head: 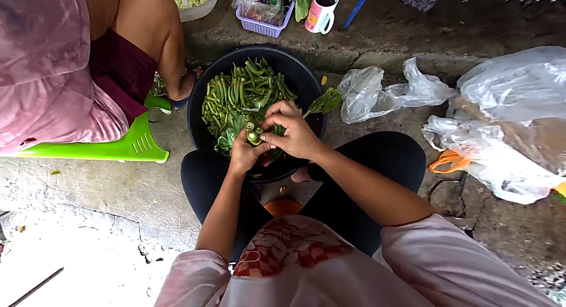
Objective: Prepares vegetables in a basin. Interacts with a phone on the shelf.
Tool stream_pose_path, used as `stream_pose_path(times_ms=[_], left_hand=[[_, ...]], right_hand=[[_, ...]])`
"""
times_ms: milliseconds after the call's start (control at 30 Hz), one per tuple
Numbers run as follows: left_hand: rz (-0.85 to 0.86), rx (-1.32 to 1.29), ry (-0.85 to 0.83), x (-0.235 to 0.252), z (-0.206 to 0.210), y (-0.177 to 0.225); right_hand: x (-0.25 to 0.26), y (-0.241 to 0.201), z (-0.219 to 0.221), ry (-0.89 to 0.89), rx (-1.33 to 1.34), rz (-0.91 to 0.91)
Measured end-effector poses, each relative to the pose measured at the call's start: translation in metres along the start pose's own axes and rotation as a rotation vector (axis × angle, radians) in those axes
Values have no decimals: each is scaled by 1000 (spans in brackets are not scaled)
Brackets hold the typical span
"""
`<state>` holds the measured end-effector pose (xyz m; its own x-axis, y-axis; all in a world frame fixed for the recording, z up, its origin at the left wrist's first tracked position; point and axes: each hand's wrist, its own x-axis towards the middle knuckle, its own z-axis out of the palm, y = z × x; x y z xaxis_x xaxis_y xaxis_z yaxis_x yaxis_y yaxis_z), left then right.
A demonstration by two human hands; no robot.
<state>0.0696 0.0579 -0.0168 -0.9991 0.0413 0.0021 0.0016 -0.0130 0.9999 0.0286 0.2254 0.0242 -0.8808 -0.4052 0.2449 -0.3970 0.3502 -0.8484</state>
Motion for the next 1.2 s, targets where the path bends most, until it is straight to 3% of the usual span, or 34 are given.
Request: stream_pose_path(times_ms=[433, 733, 933, 1200], left_hand=[[-74, -81, -104, -3, 5, -5], [-52, -129, -44, 0, 4, -6], [-1, 44, -6, 1, 7, -8], [24, -38, 28, -1, 6, -9]], right_hand=[[5, -3, -1, 108, 5, -36], [-4, -6, 1, 72, -105, 46], [-11, -2, 15, 125, -178, -44], [-11, 2, 20, 117, -239, -156]])
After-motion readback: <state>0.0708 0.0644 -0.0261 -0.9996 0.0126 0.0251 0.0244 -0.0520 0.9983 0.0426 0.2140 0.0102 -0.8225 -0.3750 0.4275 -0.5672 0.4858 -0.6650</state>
